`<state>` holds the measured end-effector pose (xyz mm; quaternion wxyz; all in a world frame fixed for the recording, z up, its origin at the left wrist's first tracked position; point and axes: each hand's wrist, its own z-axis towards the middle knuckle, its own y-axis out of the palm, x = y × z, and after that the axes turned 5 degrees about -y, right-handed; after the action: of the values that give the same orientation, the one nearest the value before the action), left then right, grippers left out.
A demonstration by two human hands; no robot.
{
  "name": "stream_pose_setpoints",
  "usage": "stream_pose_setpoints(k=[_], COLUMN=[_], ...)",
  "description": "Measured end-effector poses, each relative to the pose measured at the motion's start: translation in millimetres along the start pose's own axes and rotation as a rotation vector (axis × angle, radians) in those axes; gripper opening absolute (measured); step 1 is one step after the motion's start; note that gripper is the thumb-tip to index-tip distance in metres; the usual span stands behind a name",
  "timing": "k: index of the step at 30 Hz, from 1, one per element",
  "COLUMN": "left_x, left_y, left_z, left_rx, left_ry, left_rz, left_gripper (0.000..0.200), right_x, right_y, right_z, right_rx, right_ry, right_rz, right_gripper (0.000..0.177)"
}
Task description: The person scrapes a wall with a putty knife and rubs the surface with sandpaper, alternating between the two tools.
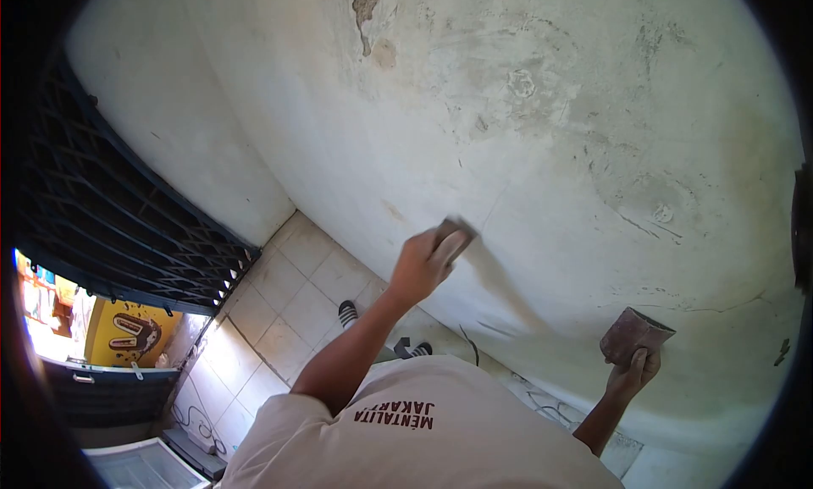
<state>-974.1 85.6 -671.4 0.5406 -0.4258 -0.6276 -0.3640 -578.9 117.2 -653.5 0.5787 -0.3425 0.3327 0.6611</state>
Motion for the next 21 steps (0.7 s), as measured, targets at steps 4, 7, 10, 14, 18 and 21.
stream_pose_setpoints(k=[4,7,10,14,18,21], left_x=[11,-5,-4,12,5,-3], left_y=[-4,-18,-3,9,-9,-4], left_z=[3,-13,-7,2,-10,-13], left_rx=[-0.001,0.016,0.024,-0.034,-0.001,0.037], left_ry=[-0.006,-0.135,-0.122,-0.040,-0.105,-0.190], left_rz=[0.065,0.052,0.003,-0.001,0.026,0.010], left_gripper=[0.038,0.037,0.039,0.041,0.041,0.040], right_x=[-5,19,20,17,24,32], right_y=[12,-19,-25,-19,-30,-29], right_z=[3,-6,-8,-4,-9,-10], right_rx=[0.124,0.143,0.116,0.092,0.105,0.096], right_ry=[0.005,0.027,0.058,0.038,0.068,-0.058], right_rz=[-0.092,-0.088,-0.067,-0.072,-0.068,-0.089], right_gripper=[0.041,0.040,0.041,0.043,0.045,0.039])
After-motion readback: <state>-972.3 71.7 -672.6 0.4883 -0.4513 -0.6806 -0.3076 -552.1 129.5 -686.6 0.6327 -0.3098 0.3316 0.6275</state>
